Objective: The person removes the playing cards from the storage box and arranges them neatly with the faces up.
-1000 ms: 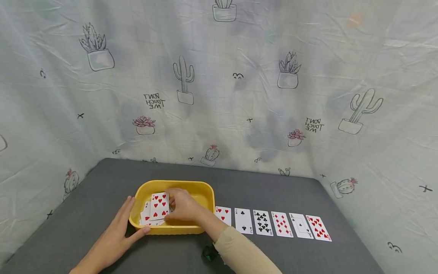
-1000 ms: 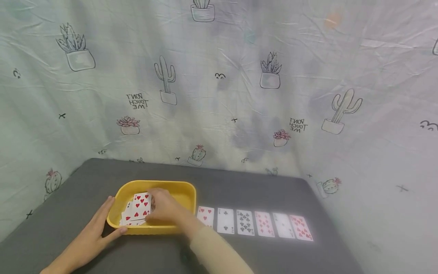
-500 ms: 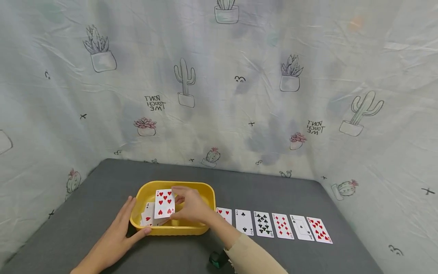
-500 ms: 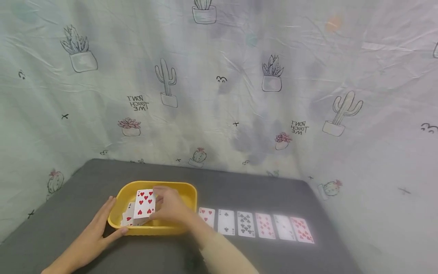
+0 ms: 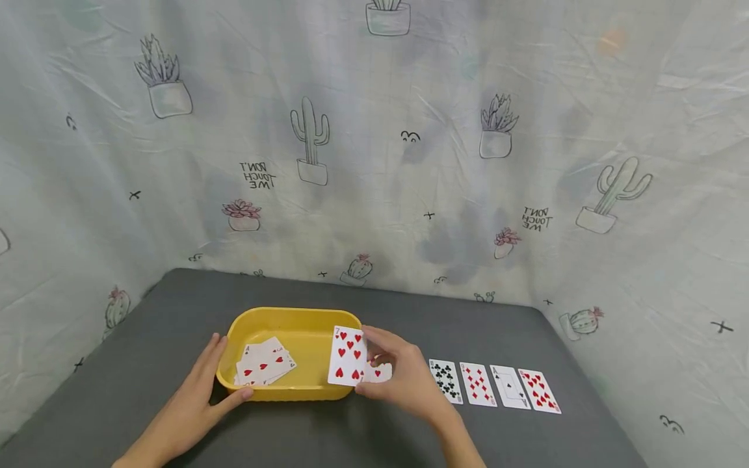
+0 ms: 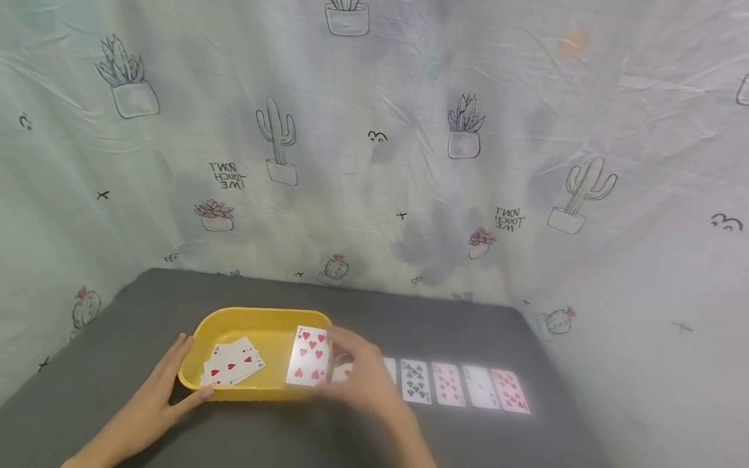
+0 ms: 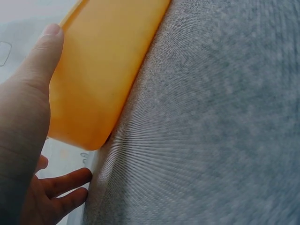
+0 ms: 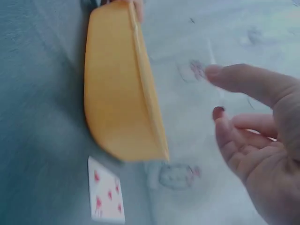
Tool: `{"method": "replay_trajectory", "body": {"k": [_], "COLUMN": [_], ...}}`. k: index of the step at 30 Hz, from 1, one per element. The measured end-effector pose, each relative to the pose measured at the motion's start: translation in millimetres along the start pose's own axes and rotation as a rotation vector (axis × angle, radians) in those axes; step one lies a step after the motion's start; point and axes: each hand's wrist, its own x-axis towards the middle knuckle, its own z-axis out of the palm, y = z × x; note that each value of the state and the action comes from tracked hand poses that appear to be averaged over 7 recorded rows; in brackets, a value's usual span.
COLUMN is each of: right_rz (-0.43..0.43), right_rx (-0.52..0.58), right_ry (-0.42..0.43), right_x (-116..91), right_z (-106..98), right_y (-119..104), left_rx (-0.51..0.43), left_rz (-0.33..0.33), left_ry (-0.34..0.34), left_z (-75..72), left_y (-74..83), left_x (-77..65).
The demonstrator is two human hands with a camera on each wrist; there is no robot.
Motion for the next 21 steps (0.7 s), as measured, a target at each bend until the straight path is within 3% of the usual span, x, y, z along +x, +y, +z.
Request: {"method": "replay_trajectory", "body": {"k": [6, 12, 17, 21], "right_rz": [0.125, 0.242, 0.244, 0.234], "right_rx": [-0.167, -0.042, 0.061, 0.062], "right_ry": [0.063, 0.051, 0.009, -0.048], "right_x": [-45.1, -71.2, -77.2, -79.7], "right_z": [-9.0, -9.8, -6.8, -3.1], "right_y": [14.3, 37.5, 55.6, 63.0], "left_rx": [0.01, 0.009, 0.017, 0.011], "left_rz": [-0.011, -0.028, -0.029, -0.013], "left_ry": [-0.02, -0.03, -0.03, -0.028], "left_z": [-1.7, -2.0, -1.9, -0.9], "left_y": [-0.3, -2.4, -4.2, -3.9], "left_x": [1.3, -1.7, -1.7, -0.3]}}
